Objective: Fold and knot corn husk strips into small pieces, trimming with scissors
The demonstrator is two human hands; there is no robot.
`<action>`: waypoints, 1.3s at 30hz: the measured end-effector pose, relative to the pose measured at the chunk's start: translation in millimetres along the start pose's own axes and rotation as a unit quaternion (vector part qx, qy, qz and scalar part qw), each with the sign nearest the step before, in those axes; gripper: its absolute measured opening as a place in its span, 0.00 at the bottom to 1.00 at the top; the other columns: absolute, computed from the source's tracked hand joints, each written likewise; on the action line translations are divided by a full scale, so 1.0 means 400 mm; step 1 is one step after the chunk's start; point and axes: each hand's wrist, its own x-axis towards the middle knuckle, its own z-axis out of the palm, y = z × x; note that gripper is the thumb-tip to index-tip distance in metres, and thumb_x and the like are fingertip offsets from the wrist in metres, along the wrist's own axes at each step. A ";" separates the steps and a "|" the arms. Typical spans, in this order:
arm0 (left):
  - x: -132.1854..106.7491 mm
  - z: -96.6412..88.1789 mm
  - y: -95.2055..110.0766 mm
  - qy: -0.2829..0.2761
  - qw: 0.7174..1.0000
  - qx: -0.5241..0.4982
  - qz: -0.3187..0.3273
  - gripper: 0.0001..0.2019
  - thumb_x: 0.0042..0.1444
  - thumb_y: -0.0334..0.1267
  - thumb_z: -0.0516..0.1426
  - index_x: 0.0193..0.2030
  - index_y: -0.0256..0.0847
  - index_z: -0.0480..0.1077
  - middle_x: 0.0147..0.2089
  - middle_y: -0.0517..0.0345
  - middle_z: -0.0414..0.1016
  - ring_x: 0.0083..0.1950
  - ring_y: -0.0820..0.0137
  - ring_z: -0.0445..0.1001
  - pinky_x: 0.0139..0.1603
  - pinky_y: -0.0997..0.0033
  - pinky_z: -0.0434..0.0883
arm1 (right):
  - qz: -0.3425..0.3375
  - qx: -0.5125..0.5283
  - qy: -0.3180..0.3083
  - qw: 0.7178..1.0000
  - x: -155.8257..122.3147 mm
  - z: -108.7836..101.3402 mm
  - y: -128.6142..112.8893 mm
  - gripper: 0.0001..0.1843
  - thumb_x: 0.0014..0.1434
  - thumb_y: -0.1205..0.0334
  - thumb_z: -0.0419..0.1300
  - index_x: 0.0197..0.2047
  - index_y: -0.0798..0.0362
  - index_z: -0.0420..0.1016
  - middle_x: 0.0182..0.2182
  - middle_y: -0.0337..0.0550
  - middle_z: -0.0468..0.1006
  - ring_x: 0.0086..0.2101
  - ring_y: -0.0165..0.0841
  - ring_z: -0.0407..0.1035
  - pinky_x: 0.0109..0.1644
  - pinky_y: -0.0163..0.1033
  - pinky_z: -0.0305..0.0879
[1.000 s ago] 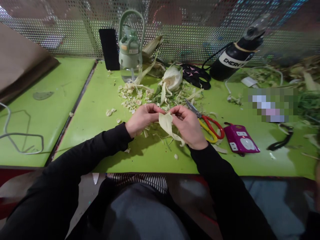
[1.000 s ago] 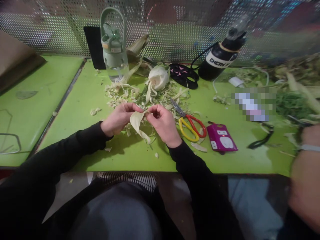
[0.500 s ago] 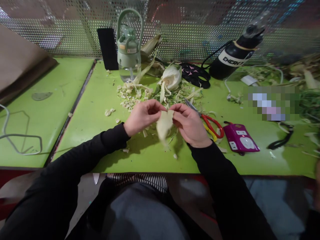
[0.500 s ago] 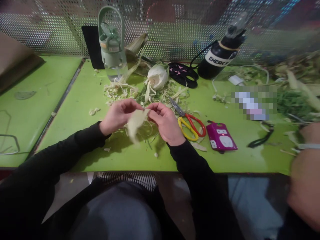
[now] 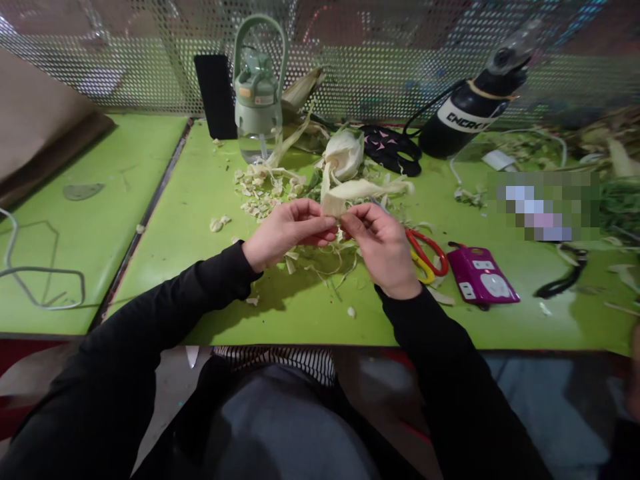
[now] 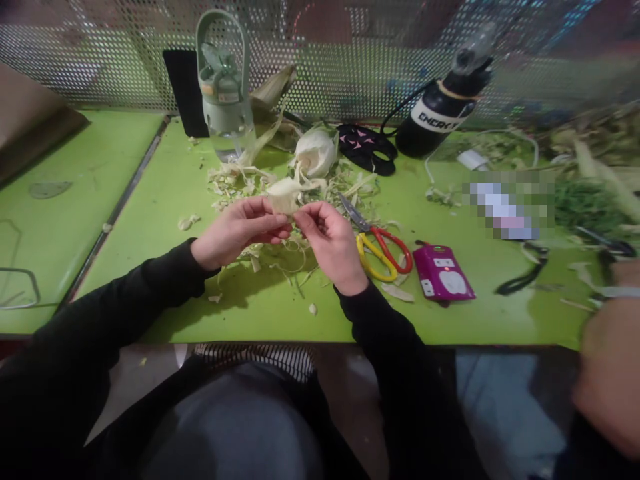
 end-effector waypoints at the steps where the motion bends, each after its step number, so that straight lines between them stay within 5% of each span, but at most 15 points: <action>1: 0.002 -0.002 -0.002 -0.002 1.000 0.015 0.014 0.04 0.59 0.27 0.61 0.34 0.33 0.69 0.30 0.60 0.78 0.31 0.79 0.77 0.37 0.78 0.75 | 0.010 0.011 0.002 1.000 0.002 -0.001 0.005 0.16 0.57 0.46 0.68 0.34 0.50 0.74 0.27 0.34 0.72 0.28 0.27 0.64 0.32 0.35 0.63; 9: 0.011 -0.009 -0.023 -0.015 0.977 0.172 0.124 0.10 0.58 0.32 0.62 0.32 0.38 0.64 0.29 0.61 0.76 0.32 0.76 0.76 0.37 0.74 0.74 | 0.070 0.100 0.006 0.993 0.010 0.006 0.012 0.18 0.52 0.46 0.72 0.30 0.51 0.75 0.24 0.33 0.70 0.25 0.24 0.61 0.30 0.33 0.61; 15: 0.000 -0.006 -0.027 0.054 0.879 0.404 0.247 0.09 0.54 0.30 0.62 0.29 0.40 0.64 0.26 0.64 0.71 0.27 0.78 0.68 0.31 0.76 0.67 | 0.082 0.114 0.004 0.990 0.009 0.016 0.010 0.22 0.49 0.42 0.73 0.28 0.51 0.73 0.22 0.32 0.69 0.23 0.24 0.60 0.28 0.33 0.59; 17: -0.002 -0.003 -0.024 0.068 0.867 0.425 0.253 0.08 0.53 0.28 0.61 0.28 0.39 0.65 0.26 0.63 0.71 0.26 0.78 0.68 0.31 0.75 0.67 | 0.077 0.119 0.007 0.990 0.010 0.017 0.015 0.21 0.50 0.43 0.72 0.27 0.51 0.73 0.21 0.32 0.68 0.23 0.24 0.60 0.27 0.33 0.59; 22: 0.000 -0.004 -0.013 0.017 0.972 0.197 0.124 0.06 0.59 0.30 0.59 0.32 0.37 0.65 0.27 0.59 0.76 0.28 0.77 0.74 0.34 0.75 0.73 | 0.035 0.138 0.015 0.990 0.009 0.018 0.019 0.17 0.50 0.47 0.73 0.30 0.49 0.75 0.25 0.31 0.71 0.25 0.24 0.62 0.31 0.32 0.62; 24: 0.001 -0.006 -0.006 -0.002 0.993 0.104 0.057 0.05 0.60 0.29 0.58 0.34 0.36 0.66 0.29 0.58 0.78 0.30 0.77 0.77 0.37 0.74 0.75 | 0.012 0.135 0.011 0.991 0.007 0.015 0.017 0.16 0.51 0.47 0.73 0.32 0.48 0.76 0.27 0.31 0.71 0.26 0.24 0.63 0.33 0.32 0.64; 29: 0.000 -0.007 0.004 -0.024 0.999 0.022 -0.015 0.01 0.60 0.27 0.59 0.38 0.33 0.70 0.30 0.58 0.79 0.29 0.78 0.77 0.39 0.75 0.76 | 0.000 0.086 -0.015 0.996 0.001 -0.001 0.007 0.17 0.49 0.49 0.74 0.39 0.46 0.79 0.34 0.35 0.77 0.32 0.28 0.69 0.40 0.36 0.71; 39: 0.002 -0.007 -0.001 -0.017 0.999 0.033 0.010 0.01 0.58 0.28 0.60 0.36 0.35 0.73 0.29 0.62 0.77 0.28 0.81 0.75 0.32 0.81 0.72 | 0.018 0.105 -0.073 0.992 0.008 -0.009 0.010 0.22 0.50 0.49 0.74 0.47 0.46 0.78 0.41 0.38 0.79 0.40 0.31 0.73 0.46 0.38 0.73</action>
